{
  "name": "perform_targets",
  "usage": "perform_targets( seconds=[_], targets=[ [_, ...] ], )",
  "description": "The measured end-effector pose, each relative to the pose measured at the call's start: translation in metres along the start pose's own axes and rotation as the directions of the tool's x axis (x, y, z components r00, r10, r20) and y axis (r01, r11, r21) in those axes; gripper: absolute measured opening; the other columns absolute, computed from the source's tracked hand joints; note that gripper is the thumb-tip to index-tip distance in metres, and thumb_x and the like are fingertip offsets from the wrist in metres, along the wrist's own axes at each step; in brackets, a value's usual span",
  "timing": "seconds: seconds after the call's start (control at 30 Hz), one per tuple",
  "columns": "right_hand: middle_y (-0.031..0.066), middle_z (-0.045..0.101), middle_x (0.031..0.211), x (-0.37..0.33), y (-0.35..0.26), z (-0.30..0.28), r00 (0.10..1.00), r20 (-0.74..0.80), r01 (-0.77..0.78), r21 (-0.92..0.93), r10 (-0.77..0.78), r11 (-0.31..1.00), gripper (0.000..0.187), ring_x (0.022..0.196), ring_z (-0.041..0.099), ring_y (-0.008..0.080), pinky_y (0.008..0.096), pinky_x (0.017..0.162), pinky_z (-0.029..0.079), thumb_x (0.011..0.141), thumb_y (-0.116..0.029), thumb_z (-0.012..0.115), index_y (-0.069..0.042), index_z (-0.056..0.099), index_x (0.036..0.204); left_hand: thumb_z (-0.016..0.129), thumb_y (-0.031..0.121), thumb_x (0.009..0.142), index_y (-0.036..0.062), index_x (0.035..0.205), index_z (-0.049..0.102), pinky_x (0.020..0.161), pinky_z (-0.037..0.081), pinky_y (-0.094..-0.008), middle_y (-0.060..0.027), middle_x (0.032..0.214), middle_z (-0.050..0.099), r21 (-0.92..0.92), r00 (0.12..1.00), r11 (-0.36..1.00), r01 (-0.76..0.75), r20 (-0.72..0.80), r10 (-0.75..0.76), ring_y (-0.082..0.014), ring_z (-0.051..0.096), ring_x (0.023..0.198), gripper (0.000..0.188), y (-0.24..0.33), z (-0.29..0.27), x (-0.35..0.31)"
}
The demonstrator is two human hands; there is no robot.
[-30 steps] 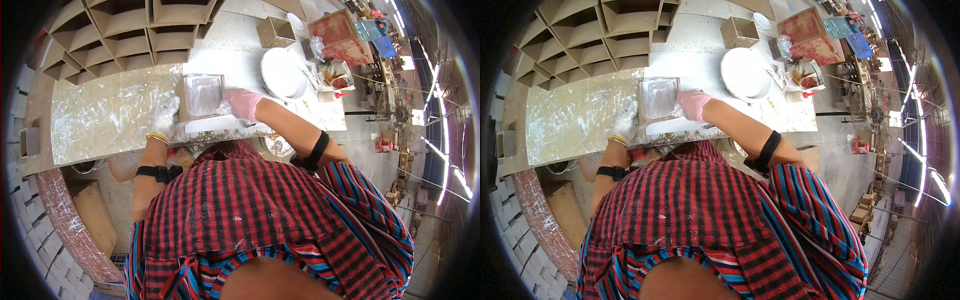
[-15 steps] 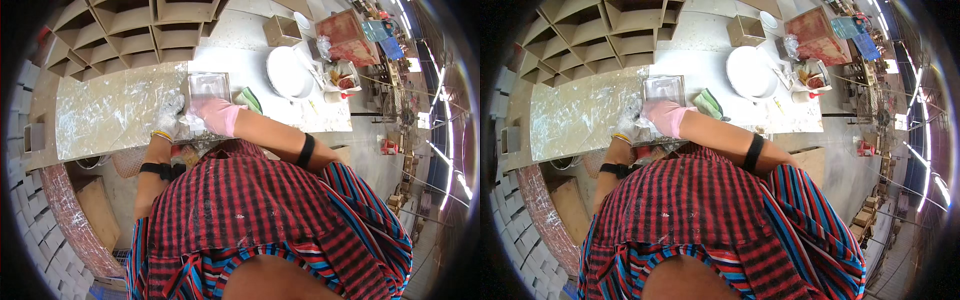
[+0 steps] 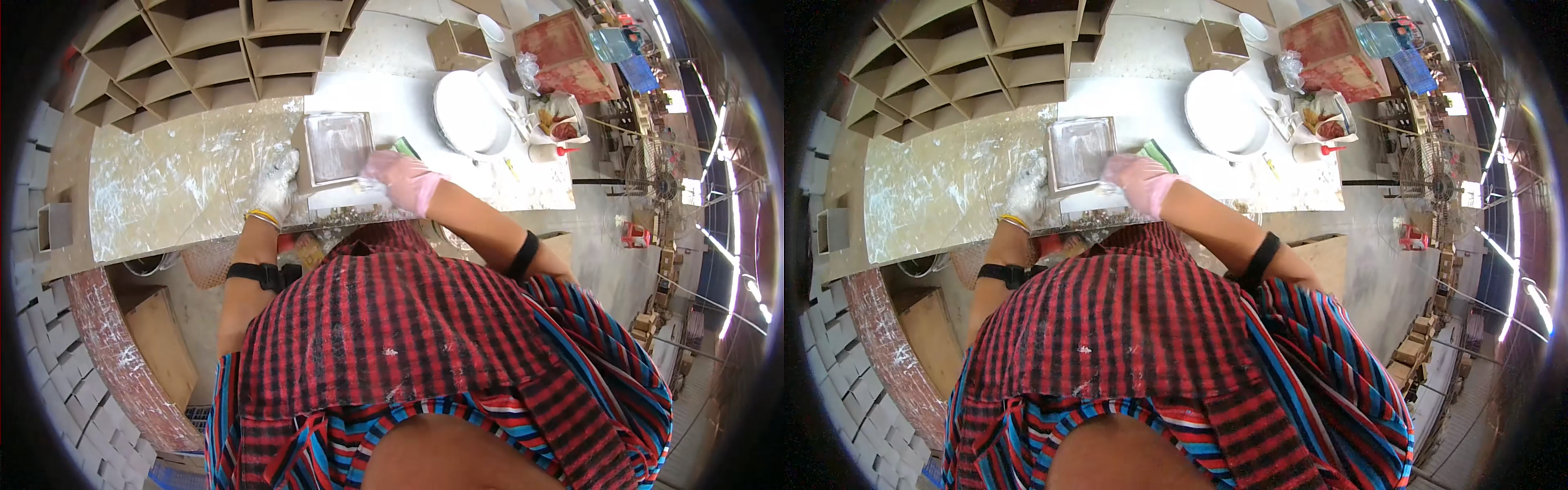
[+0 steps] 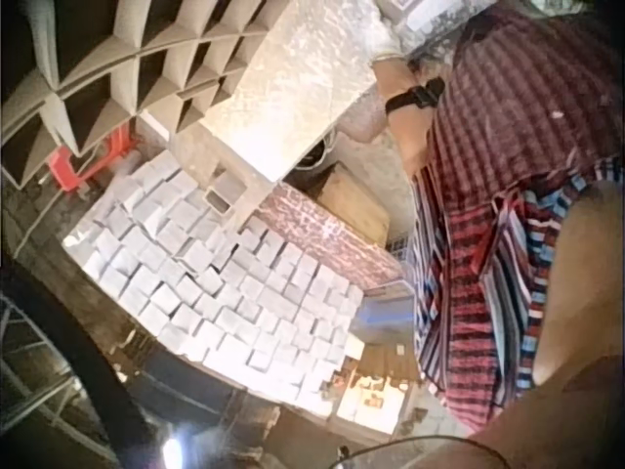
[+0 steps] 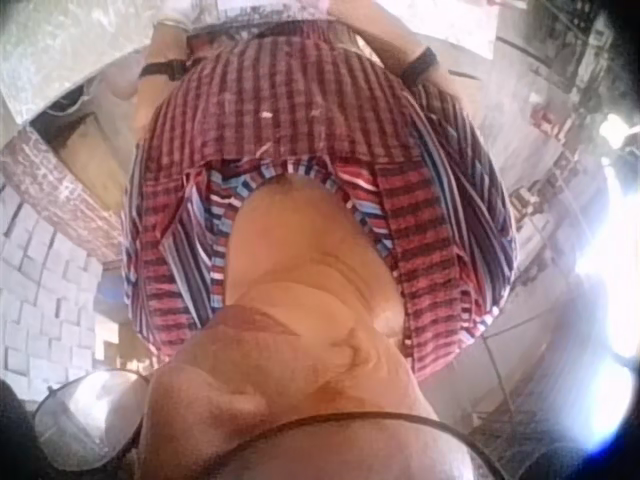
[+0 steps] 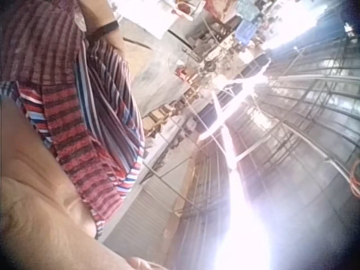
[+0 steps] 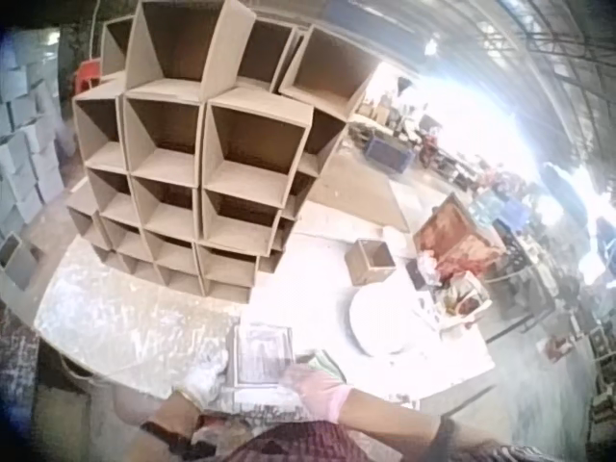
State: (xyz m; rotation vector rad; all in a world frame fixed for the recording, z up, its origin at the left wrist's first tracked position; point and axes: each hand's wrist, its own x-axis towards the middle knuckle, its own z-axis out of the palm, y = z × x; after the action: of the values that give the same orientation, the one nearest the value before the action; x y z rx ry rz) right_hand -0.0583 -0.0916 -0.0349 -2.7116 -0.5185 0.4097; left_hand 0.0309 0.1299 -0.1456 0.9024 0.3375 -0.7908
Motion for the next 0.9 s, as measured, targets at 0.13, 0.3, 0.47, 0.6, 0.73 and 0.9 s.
perform_targets(
  seconds=[0.13, 0.3, 0.47, 0.6, 0.73, 0.9],
  targets=[
    [0.0135, 0.056, 0.094, 0.008, 0.014, -0.015, 0.977, -0.063, -0.188, 0.192, 0.204, 0.963, 0.025, 0.091, 0.054, 0.0293, 0.0364, 0.081, 0.045, 0.072, -0.003, 0.056, -0.006, 0.060, 0.097, 0.064, 0.023, 0.082, 0.0116, 0.122, 0.046, 0.061, 0.053, -0.0406, -0.0050, 0.104, 0.058, 0.002, 0.998, 0.999, -0.048, 0.042, 0.048, -0.0210, 0.060, 0.083, 0.046, -0.011, -0.018, 0.017],
    [0.0139, 0.056, 0.098, 0.090, -0.012, -0.033, 0.895, -0.421, 0.111, -0.108, -0.147, 0.988, 0.019, 0.097, 0.053, 0.0305, 0.0365, 0.086, 0.044, 0.080, -0.007, 0.050, -0.005, 0.060, 0.097, 0.063, 0.024, 0.082, 0.0141, 0.122, 0.047, 0.060, 0.053, -0.0389, -0.0032, 0.101, 0.058, 0.027, 1.000, 0.999, 0.020, -0.003, -0.020, -0.0195, 0.060, 0.080, 0.044, -0.006, -0.011, 0.010],
    [0.0159, 0.053, 0.109, 0.134, -0.016, -0.031, 0.988, -0.093, -0.128, -0.015, 0.126, 0.992, 0.036, 0.104, 0.051, 0.0314, 0.0351, 0.090, 0.042, 0.074, 0.000, 0.050, -0.005, 0.057, 0.109, 0.063, 0.024, 0.082, 0.0157, 0.120, 0.048, 0.059, 0.054, -0.0393, -0.0023, 0.098, 0.058, 0.056, 0.999, 0.997, 0.048, -0.019, -0.047, -0.0173, 0.059, 0.075, 0.042, 0.004, -0.001, 0.001],
    [0.0159, 0.050, 0.118, 0.129, -0.014, -0.045, 0.979, -0.014, -0.203, -0.010, 0.203, 0.979, 0.045, 0.108, 0.050, 0.0295, 0.0333, 0.092, 0.041, 0.071, 0.003, 0.051, -0.005, 0.054, 0.116, 0.064, 0.024, 0.081, 0.0159, 0.118, 0.049, 0.059, 0.054, -0.0403, -0.0019, 0.096, 0.059, 0.050, 0.998, 0.997, 0.063, -0.016, -0.062, -0.0164, 0.059, 0.073, 0.041, -0.002, -0.013, 0.008],
    [0.0129, 0.051, 0.120, 0.123, 0.017, -0.069, 0.909, 0.138, -0.401, 0.036, 0.393, 0.915, 0.046, 0.108, 0.051, 0.0258, 0.0308, 0.092, 0.041, 0.069, -0.002, 0.061, -0.007, 0.055, 0.115, 0.064, 0.022, 0.081, 0.0146, 0.115, 0.050, 0.059, 0.054, -0.0412, -0.0019, 0.096, 0.059, 0.002, 0.996, 0.997, -0.076, 0.049, 0.076, -0.0158, 0.059, 0.075, 0.038, -0.020, -0.032, 0.028],
    [0.0122, 0.053, 0.115, 0.120, 0.003, -0.054, 0.991, -0.073, -0.105, 0.039, 0.108, 0.994, 0.043, 0.106, 0.051, 0.0285, 0.0333, 0.092, 0.041, 0.067, -0.006, 0.066, -0.007, 0.058, 0.109, 0.062, 0.017, 0.082, 0.0090, 0.113, 0.052, 0.061, 0.055, -0.0372, -0.0028, 0.096, 0.059, 0.000, 0.999, 1.000, -0.028, -0.022, 0.028, -0.0154, 0.060, 0.078, 0.033, 0.000, 0.003, -0.002]
  ],
)
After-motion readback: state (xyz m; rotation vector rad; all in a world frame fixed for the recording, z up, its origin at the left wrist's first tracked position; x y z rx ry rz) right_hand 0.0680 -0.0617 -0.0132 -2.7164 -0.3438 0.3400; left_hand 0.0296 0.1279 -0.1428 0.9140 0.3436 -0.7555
